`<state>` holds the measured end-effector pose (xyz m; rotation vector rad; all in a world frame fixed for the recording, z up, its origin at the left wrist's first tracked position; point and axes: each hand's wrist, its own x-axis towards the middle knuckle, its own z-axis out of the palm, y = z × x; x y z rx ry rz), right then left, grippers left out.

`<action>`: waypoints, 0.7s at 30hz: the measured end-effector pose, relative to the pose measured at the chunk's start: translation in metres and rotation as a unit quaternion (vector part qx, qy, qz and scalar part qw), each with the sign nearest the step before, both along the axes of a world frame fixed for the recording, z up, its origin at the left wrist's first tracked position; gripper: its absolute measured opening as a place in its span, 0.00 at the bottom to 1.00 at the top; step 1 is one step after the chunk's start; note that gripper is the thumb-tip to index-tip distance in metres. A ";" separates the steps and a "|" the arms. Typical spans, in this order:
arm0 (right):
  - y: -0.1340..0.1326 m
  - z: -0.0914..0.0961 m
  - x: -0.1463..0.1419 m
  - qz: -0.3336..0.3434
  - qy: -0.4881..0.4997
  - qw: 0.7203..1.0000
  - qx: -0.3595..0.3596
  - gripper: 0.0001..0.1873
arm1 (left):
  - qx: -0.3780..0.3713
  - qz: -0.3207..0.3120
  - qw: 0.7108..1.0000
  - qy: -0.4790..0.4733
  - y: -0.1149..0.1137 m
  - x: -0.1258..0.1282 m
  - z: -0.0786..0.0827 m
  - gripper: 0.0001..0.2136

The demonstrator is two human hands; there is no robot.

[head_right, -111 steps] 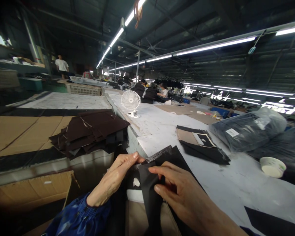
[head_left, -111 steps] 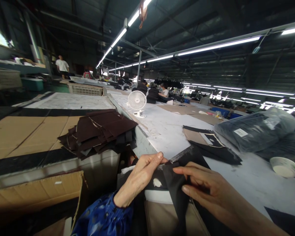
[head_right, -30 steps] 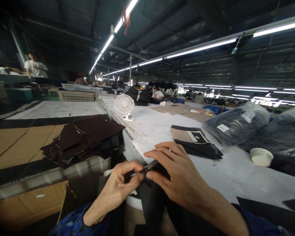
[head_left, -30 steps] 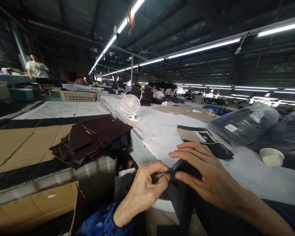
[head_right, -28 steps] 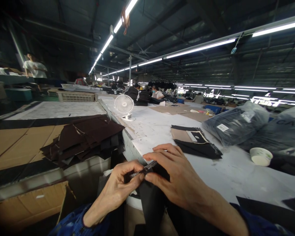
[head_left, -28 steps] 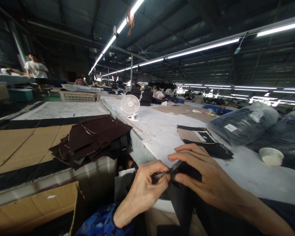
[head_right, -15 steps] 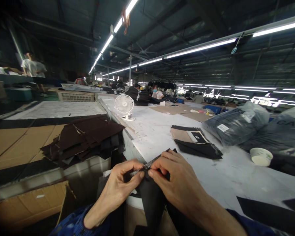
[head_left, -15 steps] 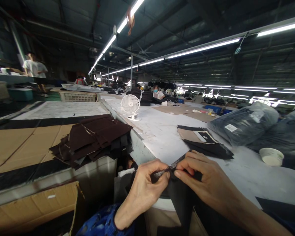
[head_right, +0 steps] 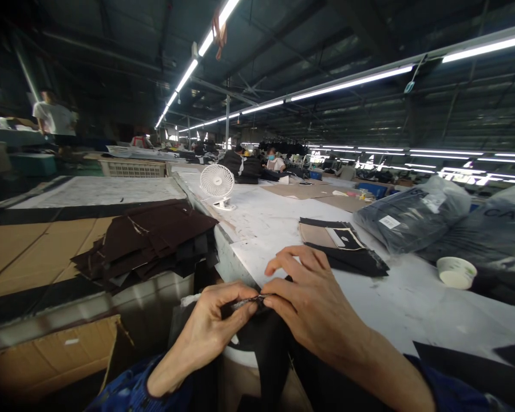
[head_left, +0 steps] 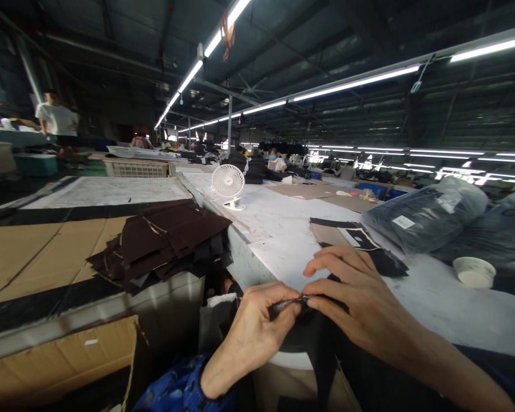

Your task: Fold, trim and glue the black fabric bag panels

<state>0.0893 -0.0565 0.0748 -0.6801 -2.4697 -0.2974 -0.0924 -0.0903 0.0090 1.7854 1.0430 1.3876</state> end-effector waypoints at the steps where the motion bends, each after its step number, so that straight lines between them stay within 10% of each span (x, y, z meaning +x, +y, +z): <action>1: 0.001 0.003 0.001 0.014 -0.014 1.000 -0.024 0.06 | -0.022 -0.021 1.000 -0.005 0.001 -0.004 0.001 0.11; 6: 0.005 0.010 0.005 -0.001 -0.018 0.995 -0.096 0.06 | -0.106 -0.076 0.989 -0.071 0.004 -0.017 0.007 0.24; 12: 0.007 0.007 0.007 -0.007 -0.035 0.994 -0.104 0.05 | -0.110 -0.051 0.992 -0.043 0.013 -0.003 0.006 0.15; 21: 0.005 0.008 0.005 0.024 -0.124 0.977 -0.170 0.09 | 0.009 -0.108 0.962 0.252 0.020 -0.010 0.024 0.12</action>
